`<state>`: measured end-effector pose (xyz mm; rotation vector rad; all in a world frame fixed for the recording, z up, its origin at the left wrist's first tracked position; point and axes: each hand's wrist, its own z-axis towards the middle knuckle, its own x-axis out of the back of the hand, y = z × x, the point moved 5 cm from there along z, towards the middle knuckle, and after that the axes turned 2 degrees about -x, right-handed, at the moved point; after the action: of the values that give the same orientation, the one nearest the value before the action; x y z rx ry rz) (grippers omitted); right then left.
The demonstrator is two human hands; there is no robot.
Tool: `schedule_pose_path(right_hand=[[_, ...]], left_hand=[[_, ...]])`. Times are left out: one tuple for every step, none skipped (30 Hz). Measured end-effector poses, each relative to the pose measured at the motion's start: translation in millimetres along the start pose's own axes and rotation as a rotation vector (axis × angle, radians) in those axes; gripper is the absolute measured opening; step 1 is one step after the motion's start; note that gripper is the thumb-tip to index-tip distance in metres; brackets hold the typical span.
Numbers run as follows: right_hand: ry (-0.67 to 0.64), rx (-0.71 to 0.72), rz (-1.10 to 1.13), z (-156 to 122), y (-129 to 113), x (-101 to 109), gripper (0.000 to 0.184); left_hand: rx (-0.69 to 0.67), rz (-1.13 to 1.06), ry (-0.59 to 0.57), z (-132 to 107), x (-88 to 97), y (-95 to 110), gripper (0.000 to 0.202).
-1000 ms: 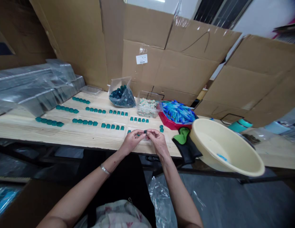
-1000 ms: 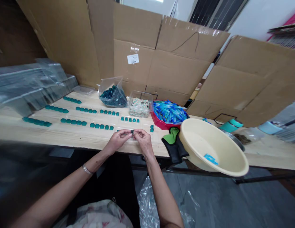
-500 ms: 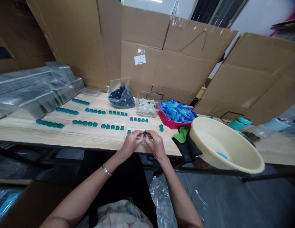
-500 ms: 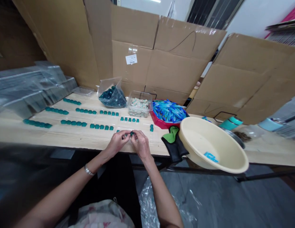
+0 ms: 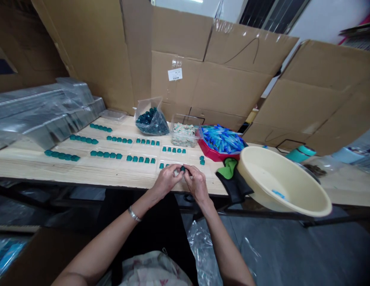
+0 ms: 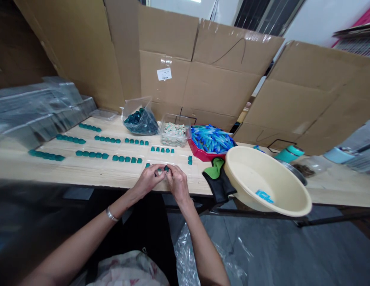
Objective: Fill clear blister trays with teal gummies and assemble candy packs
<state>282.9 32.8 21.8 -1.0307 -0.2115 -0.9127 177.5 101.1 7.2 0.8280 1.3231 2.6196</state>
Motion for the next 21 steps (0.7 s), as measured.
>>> schedule_pose_path(right_hand=[[0.002,0.0,0.001,-1.4,-0.3,0.0,0.03],[0.003,-0.007,0.008,-2.8,-0.4,0.4,0.03],[-0.001,-0.023,0.025,-4.3,-0.2,1.2,0.029],[-0.012,-0.051,0.056,-5.7,0.7,2.2,0.028],[-0.029,-0.094,0.099,-7.0,2.2,3.3,0.027],[-0.053,-0.15,0.15,-8.5,4.4,4.3,0.026],[-0.074,-0.214,0.203,-10.1,7.1,5.4,0.025],[-0.09,-0.277,0.248,-11.8,9.9,6.9,0.025],[-0.093,-0.333,0.278,-13.3,12.8,9.0,0.025],[-0.083,-0.377,0.293,-14.6,15.9,12.1,0.024],[-0.066,-0.406,0.299,-15.3,19.2,15.9,0.023],[-0.043,-0.421,0.3,-15.2,23.0,20.5,0.022],[-0.01,-0.42,0.296,-14.4,27.7,26.3,0.021],[0.032,-0.405,0.282,-12.7,33.3,33.3,0.021],[0.083,-0.378,0.257,-10.4,39.8,41.4,0.021],[0.132,-0.34,0.218,-7.5,47.2,49.9,0.021],[0.175,-0.297,0.167,-4.3,55.1,57.9,0.022],[0.2,-0.254,0.109,-0.9,63.3,64.4,0.022],[0.201,-0.213,0.053,2.5,71.4,68.7,0.022],[0.182,-0.175,0.002,5.6,78.8,70.7,0.021],[0.15,-0.139,-0.044,8.3,85.3,70.8,0.02]], left_hand=[[-0.004,-0.002,0.004,-0.7,0.2,0.2,0.02],[-0.018,0.002,0.006,-1.7,0.7,0.9,0.02],[-0.038,0.011,0.005,-2.8,1.2,2.0,0.021],[-0.063,0.024,0.001,-4.2,1.6,3.4,0.022],[-0.089,0.043,-0.01,-5.7,1.5,4.8,0.024],[-0.112,0.066,-0.026,-7.3,0.6,6.2,0.025],[-0.131,0.09,-0.05,-8.8,-1.2,7.4,0.026],[-0.147,0.115,-0.08,-10.2,-4.1,8.3,0.026],[-0.161,0.139,-0.113,-11.5,-7.7,9.1,0.026],[-0.176,0.157,-0.146,-12.7,-11.9,9.8,0.026],[-0.188,0.17,-0.173,-13.8,-15.9,10.4,0.026],[-0.194,0.178,-0.184,-14.6,-19.3,10.6,0.026],[-0.194,0.184,-0.184,-15.3,-21.7,10.4,0.027],[-0.189,0.189,-0.175,-16.0,-23.3,9.7,0.028],[-0.181,0.193,-0.172,-17.0,-24.7,8.8,0.029],[-0.175,0.198,-0.181,-18.4,-26.2,7.6,0.029],[-0.172,0.204,-0.202,-20.2,-27.9,6.4,0.029],[-0.17,0.211,-0.232,-22.1,-29.7,5.3,0.028],[-0.17,0.221,-0.259,-24.0,-31.2,4.3,0.027],[-0.168,0.232,-0.28,-25.5,-32.2,3.4,0.027],[-0.166,0.245,-0.292,-26.6,-32.8,2.8,0.027]])
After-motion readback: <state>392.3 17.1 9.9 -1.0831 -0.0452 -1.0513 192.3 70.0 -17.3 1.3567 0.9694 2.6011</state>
